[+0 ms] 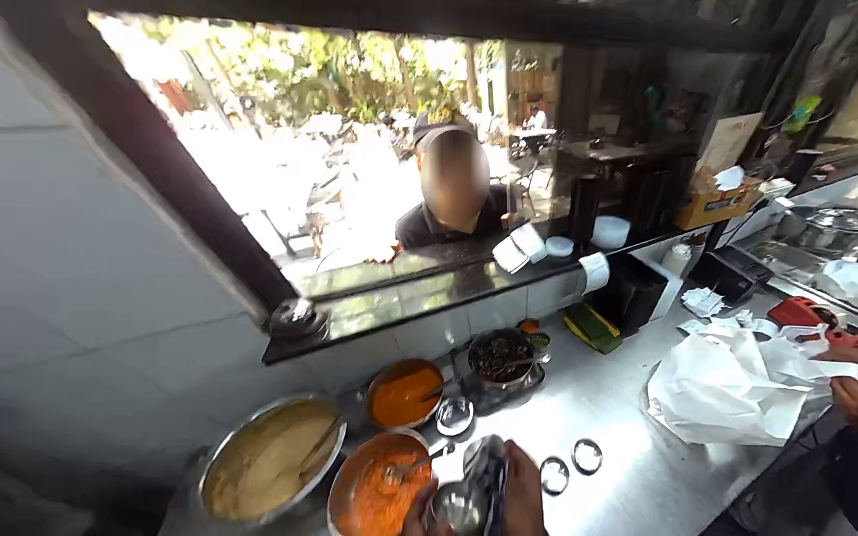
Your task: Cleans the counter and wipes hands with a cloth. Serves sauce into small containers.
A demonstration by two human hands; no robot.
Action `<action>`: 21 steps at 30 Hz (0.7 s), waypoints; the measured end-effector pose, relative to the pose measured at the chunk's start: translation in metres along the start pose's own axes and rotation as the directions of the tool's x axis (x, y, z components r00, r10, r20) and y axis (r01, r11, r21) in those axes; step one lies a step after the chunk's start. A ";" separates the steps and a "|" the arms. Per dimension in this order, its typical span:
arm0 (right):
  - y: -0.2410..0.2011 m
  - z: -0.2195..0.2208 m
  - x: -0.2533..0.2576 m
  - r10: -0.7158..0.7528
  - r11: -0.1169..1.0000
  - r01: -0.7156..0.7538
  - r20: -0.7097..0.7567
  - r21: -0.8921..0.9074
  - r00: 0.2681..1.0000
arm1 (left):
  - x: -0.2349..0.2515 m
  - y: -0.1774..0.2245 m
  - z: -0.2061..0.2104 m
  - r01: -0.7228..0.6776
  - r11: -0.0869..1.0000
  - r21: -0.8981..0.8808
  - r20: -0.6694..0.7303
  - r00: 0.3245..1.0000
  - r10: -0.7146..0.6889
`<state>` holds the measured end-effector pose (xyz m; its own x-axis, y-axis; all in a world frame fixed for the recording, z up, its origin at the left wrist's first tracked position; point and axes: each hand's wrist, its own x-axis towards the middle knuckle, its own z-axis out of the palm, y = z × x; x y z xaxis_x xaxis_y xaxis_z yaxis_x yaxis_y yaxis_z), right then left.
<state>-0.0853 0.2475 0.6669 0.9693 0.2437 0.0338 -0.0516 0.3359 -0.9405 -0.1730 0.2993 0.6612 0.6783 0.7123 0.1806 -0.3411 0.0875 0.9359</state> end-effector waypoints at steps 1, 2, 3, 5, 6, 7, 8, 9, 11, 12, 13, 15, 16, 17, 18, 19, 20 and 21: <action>0.007 -0.002 0.008 0.125 0.991 -0.122 -0.056 0.061 0.991 | 0.003 0.001 -0.001 0.019 0.990 -0.137 -0.025 0.999 -0.022; 0.018 -0.008 0.013 0.229 0.968 -0.221 -0.069 0.115 0.971 | 0.006 0.005 -0.002 0.057 0.948 -0.313 -0.036 0.997 -0.072; 0.031 -0.017 0.013 0.291 0.950 -0.284 -0.040 0.129 0.956 | 0.010 0.010 -0.004 0.092 0.876 -0.474 -0.007 0.994 -0.108; 0.056 -0.041 0.007 0.291 0.957 -0.291 0.113 -0.016 0.950 | 0.021 0.019 -0.013 0.170 0.734 -0.658 0.155 0.984 -0.088; 0.068 -0.054 0.000 0.258 0.958 -0.221 0.213 -0.181 0.942 | 0.023 0.025 -0.016 0.196 0.691 -0.696 0.222 0.974 -0.052; 0.079 -0.068 -0.008 0.228 0.928 -0.104 0.327 -0.357 0.917 | 0.022 0.035 -0.016 0.205 0.670 -0.713 0.265 0.964 -0.013; 0.084 -0.080 -0.016 0.225 0.860 0.036 0.441 -0.509 0.869 | 0.019 0.047 -0.014 0.203 0.665 -0.719 0.285 0.958 0.016; 0.083 -0.088 -0.024 0.223 0.775 0.182 0.531 -0.605 0.817 | 0.015 0.062 -0.010 0.178 0.675 -0.716 0.292 0.955 0.057; 0.078 -0.095 -0.035 0.182 0.661 0.370 0.618 -0.652 0.765 | 0.008 0.095 0.005 0.073 0.719 -0.691 0.301 0.934 0.194; 0.071 -0.095 -0.035 0.185 0.626 0.392 0.617 -0.674 0.765 | 0.007 0.111 0.014 0.018 0.725 -0.688 0.316 0.907 0.278; 0.046 -0.087 -0.031 0.312 0.610 0.297 0.567 -0.735 0.762 | 0.006 0.123 0.022 -0.017 0.715 -0.699 0.316 0.889 0.331; 0.023 -0.071 -0.015 0.422 0.575 0.156 0.454 -0.803 0.785 | 0.007 0.130 0.024 -0.031 0.699 -0.715 0.314 0.879 0.360; 0.018 -0.066 -0.005 0.431 0.569 0.117 0.416 -0.814 0.801 | 0.006 0.123 0.018 -0.009 0.725 -0.689 0.312 0.899 0.308; 0.013 -0.061 0.008 0.417 0.566 0.111 0.401 -0.817 0.816 | 0.006 0.110 0.007 0.018 0.780 -0.625 0.303 0.927 0.222; 0.019 -0.061 0.025 0.369 0.562 0.158 0.417 -0.812 0.831 | 0.006 0.091 -0.006 0.015 0.856 -0.516 0.254 0.958 0.136; 0.034 -0.064 0.044 0.275 0.550 0.254 0.459 -0.796 0.845 | 0.007 0.067 -0.021 -0.020 0.943 -0.331 0.191 0.978 0.088; 0.058 -0.069 0.066 0.139 0.505 0.393 0.521 -0.769 0.842 | 0.006 0.042 -0.038 -0.078 0.997 -0.025 0.141 0.987 0.081; 0.073 -0.068 0.090 0.063 0.451 0.486 0.570 -0.749 0.819 | 0.004 0.017 -0.054 -0.150 0.920 0.362 0.123 0.986 0.112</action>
<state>0.0146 0.2323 0.5785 0.6537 0.7393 0.1615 0.6282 -0.4112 -0.6605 -0.2116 0.3414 0.6615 0.7109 0.6263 0.3200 -0.1798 -0.2780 0.9436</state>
